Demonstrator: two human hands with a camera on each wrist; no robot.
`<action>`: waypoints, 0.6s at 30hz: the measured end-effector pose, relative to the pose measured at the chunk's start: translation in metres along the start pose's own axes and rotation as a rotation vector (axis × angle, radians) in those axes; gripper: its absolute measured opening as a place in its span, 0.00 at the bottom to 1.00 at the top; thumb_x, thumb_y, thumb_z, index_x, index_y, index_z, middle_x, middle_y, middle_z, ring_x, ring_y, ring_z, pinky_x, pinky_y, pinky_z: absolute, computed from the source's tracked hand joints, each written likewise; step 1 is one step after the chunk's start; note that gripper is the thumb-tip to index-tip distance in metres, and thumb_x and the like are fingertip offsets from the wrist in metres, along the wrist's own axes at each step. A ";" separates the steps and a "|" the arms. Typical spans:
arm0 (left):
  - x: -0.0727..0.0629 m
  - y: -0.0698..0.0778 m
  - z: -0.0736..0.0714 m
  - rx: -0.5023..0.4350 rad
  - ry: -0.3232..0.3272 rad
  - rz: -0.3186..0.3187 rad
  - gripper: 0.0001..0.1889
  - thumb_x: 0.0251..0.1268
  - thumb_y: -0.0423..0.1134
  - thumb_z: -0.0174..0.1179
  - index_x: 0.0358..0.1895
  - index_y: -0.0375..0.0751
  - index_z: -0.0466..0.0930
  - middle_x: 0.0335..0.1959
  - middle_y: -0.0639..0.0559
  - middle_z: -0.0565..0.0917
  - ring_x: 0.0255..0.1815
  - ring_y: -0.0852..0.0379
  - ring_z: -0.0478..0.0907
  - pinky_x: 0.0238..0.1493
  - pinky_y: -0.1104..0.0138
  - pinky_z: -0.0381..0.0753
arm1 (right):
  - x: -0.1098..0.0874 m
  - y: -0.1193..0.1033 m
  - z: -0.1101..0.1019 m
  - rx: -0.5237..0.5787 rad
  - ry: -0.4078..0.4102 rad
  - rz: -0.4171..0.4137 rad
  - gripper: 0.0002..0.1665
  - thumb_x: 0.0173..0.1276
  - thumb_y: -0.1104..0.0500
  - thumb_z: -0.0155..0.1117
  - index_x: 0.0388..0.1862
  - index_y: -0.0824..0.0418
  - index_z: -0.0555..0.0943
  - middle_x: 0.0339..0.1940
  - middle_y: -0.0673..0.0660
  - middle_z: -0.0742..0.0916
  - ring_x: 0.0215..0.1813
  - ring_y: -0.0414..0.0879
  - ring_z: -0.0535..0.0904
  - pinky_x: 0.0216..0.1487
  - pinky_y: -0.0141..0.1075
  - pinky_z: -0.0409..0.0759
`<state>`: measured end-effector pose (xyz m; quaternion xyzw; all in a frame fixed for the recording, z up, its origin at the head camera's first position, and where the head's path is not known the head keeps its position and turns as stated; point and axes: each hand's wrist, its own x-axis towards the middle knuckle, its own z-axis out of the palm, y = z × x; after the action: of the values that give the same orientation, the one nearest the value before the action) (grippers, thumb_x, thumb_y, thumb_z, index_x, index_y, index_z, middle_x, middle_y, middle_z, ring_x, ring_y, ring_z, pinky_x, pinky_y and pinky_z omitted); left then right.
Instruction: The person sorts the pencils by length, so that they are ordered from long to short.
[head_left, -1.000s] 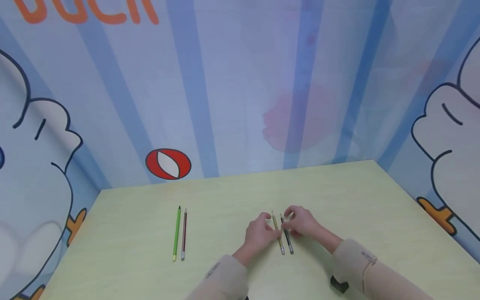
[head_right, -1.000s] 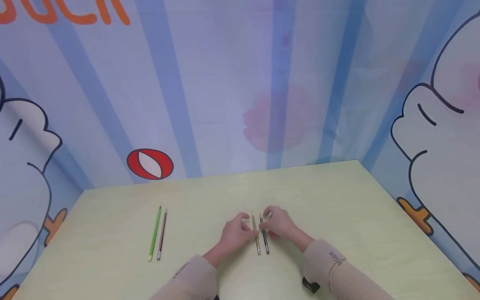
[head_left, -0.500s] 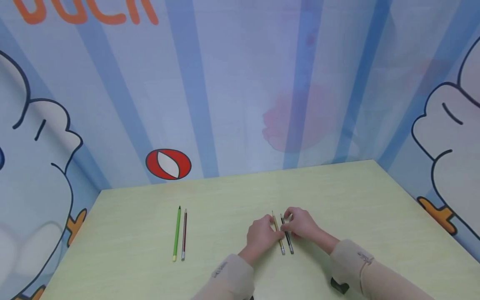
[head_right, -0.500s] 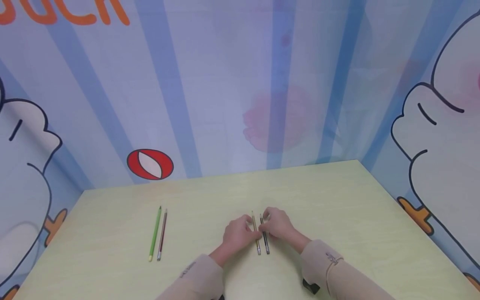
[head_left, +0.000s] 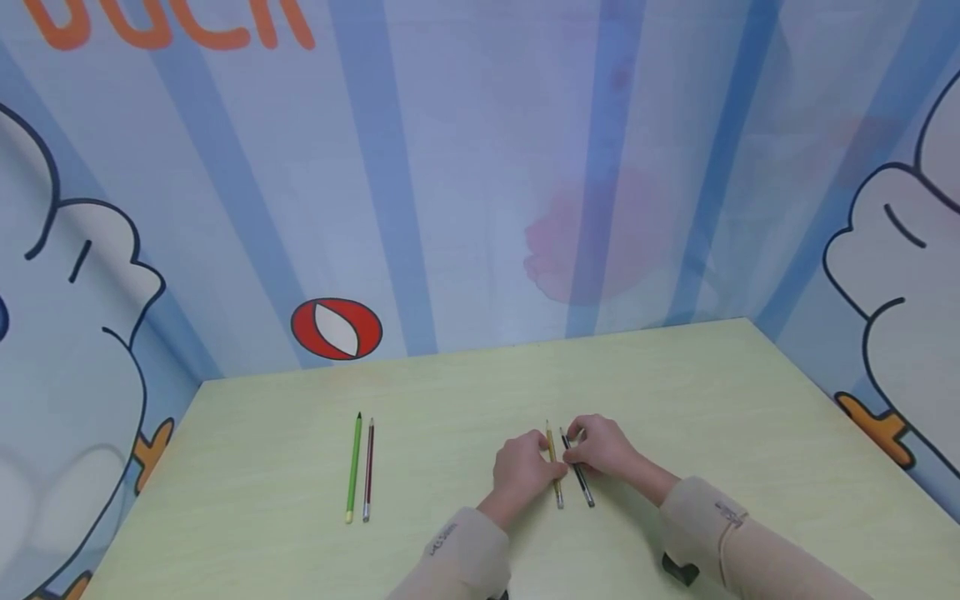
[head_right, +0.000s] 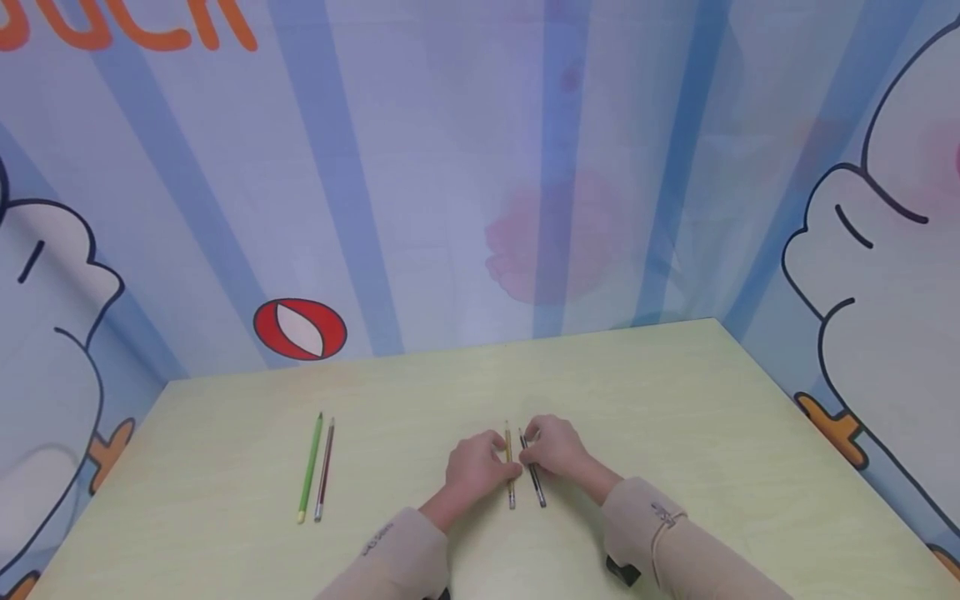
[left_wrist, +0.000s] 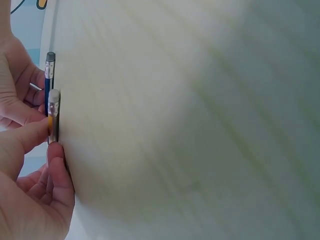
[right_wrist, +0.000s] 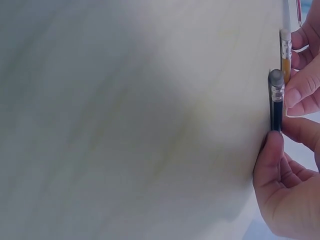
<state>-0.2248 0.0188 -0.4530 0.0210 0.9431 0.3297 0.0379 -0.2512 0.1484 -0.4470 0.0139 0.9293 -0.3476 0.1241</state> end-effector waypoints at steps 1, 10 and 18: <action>-0.001 0.000 -0.001 0.000 -0.002 0.001 0.17 0.41 0.45 0.68 0.34 0.41 0.77 0.24 0.53 0.79 0.21 0.59 0.68 0.21 0.71 0.63 | 0.000 0.000 0.000 0.002 -0.002 0.001 0.14 0.49 0.62 0.65 0.36 0.63 0.76 0.18 0.54 0.78 0.17 0.41 0.71 0.19 0.29 0.68; -0.001 0.002 -0.004 0.004 -0.013 -0.014 0.15 0.41 0.43 0.67 0.34 0.42 0.77 0.23 0.54 0.77 0.21 0.59 0.68 0.22 0.70 0.64 | -0.001 -0.001 -0.001 -0.003 -0.010 -0.004 0.14 0.50 0.63 0.64 0.37 0.64 0.76 0.18 0.54 0.78 0.17 0.41 0.71 0.19 0.29 0.69; 0.001 0.002 -0.002 0.000 -0.018 -0.017 0.14 0.41 0.41 0.66 0.33 0.42 0.77 0.25 0.54 0.79 0.22 0.59 0.68 0.23 0.70 0.66 | -0.002 -0.003 0.000 -0.050 0.011 -0.025 0.13 0.49 0.64 0.64 0.36 0.64 0.76 0.19 0.54 0.78 0.17 0.41 0.71 0.18 0.29 0.68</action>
<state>-0.2261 0.0191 -0.4501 0.0161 0.9429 0.3290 0.0490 -0.2496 0.1463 -0.4448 0.0012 0.9384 -0.3258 0.1149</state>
